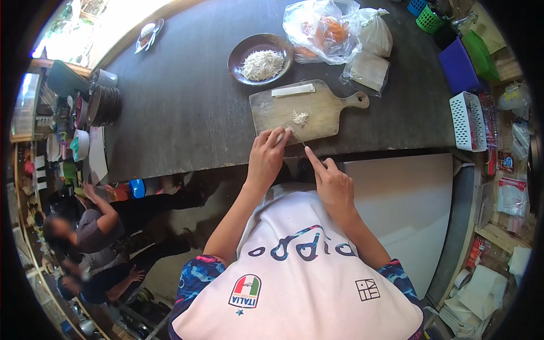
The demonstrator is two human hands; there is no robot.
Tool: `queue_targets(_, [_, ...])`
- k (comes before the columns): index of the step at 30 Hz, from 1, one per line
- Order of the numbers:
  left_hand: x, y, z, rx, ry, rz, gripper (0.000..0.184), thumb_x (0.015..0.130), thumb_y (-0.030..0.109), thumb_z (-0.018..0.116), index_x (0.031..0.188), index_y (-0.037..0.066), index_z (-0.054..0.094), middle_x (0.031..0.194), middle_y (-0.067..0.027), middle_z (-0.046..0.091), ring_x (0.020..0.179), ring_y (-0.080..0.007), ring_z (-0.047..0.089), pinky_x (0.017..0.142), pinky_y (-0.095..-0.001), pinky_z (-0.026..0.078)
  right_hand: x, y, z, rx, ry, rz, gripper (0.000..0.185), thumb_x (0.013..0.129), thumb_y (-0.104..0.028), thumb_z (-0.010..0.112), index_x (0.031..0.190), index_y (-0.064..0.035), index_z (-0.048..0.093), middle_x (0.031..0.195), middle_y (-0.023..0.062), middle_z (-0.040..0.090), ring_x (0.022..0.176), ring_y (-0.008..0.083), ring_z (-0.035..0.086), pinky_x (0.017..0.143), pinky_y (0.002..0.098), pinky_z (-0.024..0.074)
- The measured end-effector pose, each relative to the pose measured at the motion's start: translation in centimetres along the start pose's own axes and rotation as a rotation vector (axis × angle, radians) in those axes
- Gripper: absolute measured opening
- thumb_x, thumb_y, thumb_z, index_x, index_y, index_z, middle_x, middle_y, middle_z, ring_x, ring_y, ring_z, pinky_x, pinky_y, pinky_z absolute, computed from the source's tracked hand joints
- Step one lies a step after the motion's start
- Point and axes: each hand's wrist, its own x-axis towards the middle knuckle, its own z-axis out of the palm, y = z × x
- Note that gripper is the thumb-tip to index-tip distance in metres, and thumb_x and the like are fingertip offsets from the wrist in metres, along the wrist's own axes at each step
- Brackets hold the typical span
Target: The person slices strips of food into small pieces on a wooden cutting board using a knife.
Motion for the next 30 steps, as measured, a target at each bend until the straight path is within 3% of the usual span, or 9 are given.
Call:
queue_targets(22, [0.6, 0.2, -0.6, -0.076, -0.068, 0.021, 0.048, 0.088, -0.012, 0.067, 0.135, -0.003, 0.07, 0.135, -0.0125, 0.063, 0.12, -0.0345, 0.064, 0.1, -0.0465, 0.059, 2.6, 0.2, 2.8, -0.004, 0.067, -0.039, 0.066, 0.104, -0.018, 0.069, 0.164, -0.0396, 0.053, 0.093, 0.0103, 0.063, 0.071, 0.0317, 0.075, 0.063, 0.0466, 0.0622])
queue_targets(25, [0.6, -0.1, -0.6, -0.037, -0.108, 0.034, 0.054, 0.083, -0.009, 0.067, 0.137, -0.004, 0.068, 0.136, -0.0115, 0.061, 0.125, -0.0321, 0.062, 0.108, -0.0419, 0.057, 3.3, -0.1, 2.2, 0.012, 0.055, -0.038, 0.066, 0.104, -0.018, 0.069, 0.164, -0.0404, 0.053, 0.093, 0.0098, 0.063, 0.07, 0.031, 0.076, 0.062, 0.0457, 0.0623])
queue_targets(30, [0.6, 0.2, -0.8, -0.051, -0.093, 0.025, 0.052, 0.086, -0.01, 0.067, 0.137, -0.004, 0.067, 0.135, -0.0117, 0.061, 0.126, -0.0327, 0.061, 0.107, -0.0426, 0.058, 1.5, 0.2, 1.7, -0.019, 0.06, -0.03, 0.066, 0.105, -0.019, 0.069, 0.164, -0.0413, 0.053, 0.093, 0.0092, 0.063, 0.069, 0.0293, 0.075, 0.061, 0.0442, 0.0623])
